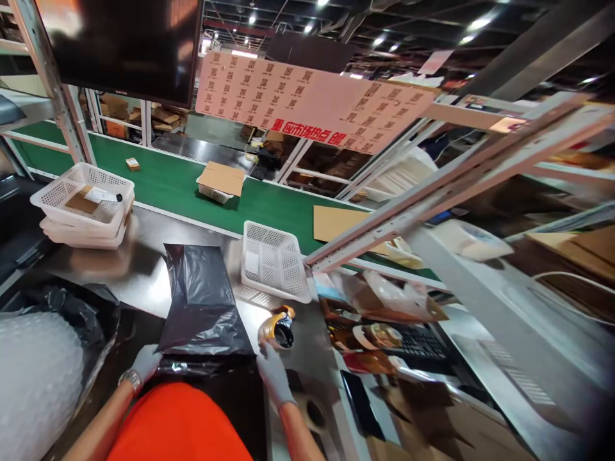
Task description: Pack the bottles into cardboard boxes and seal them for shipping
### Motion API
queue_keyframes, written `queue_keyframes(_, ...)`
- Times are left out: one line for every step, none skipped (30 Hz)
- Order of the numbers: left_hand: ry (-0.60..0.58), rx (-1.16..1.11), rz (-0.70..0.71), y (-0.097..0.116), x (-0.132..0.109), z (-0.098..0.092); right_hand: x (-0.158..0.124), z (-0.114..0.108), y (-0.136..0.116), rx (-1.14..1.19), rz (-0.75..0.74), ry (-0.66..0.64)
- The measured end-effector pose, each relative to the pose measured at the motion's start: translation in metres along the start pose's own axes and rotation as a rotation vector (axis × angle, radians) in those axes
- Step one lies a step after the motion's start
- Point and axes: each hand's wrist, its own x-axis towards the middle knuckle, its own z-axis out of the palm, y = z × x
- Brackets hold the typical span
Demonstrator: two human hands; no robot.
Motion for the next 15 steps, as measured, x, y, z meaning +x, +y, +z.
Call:
queue_keyframes(0.001, -0.013, 0.022, -0.003, 0.001, -0.004, -0.004, 0.005, -0.012, 0.0, -0.068, 0.027)
queue_keyframes(-0.001, -0.026, 0.034, -0.005, 0.002, -0.006, -0.008, 0.014, -0.027, 0.008, -0.18, 0.036)
queue_keyframes(-0.005, -0.041, 0.037, -0.008, 0.001, -0.008, -0.013, 0.026, -0.044, 0.021, -0.33, 0.024)
queue_keyframes(-0.013, -0.059, 0.031, -0.01, 0.0, -0.008, -0.017, 0.039, -0.061, 0.042, -0.499, -0.04)
queue_keyframes(-0.024, -0.081, 0.022, -0.012, -0.001, -0.008, -0.02, 0.053, -0.076, 0.053, -0.635, -0.144)
queue_keyframes(-0.038, -0.107, 0.014, -0.013, -0.002, -0.008, -0.021, 0.066, -0.088, 0.05, -0.722, -0.262)
queue_keyframes(-0.054, -0.134, 0.01, -0.014, -0.003, -0.009, -0.021, 0.076, -0.096, 0.038, -0.741, -0.357)
queue_keyframes(-0.069, -0.161, 0.009, -0.015, -0.004, -0.009, -0.018, 0.082, -0.098, 0.021, -0.689, -0.414)
queue_keyframes(-0.081, -0.183, 0.01, -0.015, -0.004, -0.009, -0.015, 0.082, -0.095, 0.003, -0.589, -0.431)
queue_keyframes(-0.087, -0.199, 0.012, -0.014, -0.003, -0.01, -0.01, 0.079, -0.088, -0.014, -0.468, -0.414)
queue_keyframes(-0.09, -0.208, 0.015, -0.014, -0.002, -0.011, -0.005, 0.07, -0.079, -0.028, -0.356, -0.379)
queue_keyframes(-0.092, -0.212, 0.016, -0.013, -0.001, -0.011, 0.0, 0.059, -0.069, -0.041, -0.274, -0.344)
queue_keyframes(-0.092, -0.214, 0.015, -0.012, 0.001, -0.011, 0.003, 0.046, -0.059, -0.054, -0.224, -0.316)
queue_keyframes(-0.094, -0.218, 0.013, -0.011, 0.002, -0.011, 0.006, 0.033, -0.051, -0.068, -0.201, -0.291)
queue_keyframes(-0.1, -0.227, 0.007, -0.011, 0.003, -0.011, 0.007, 0.021, -0.045, -0.083, -0.188, -0.269)
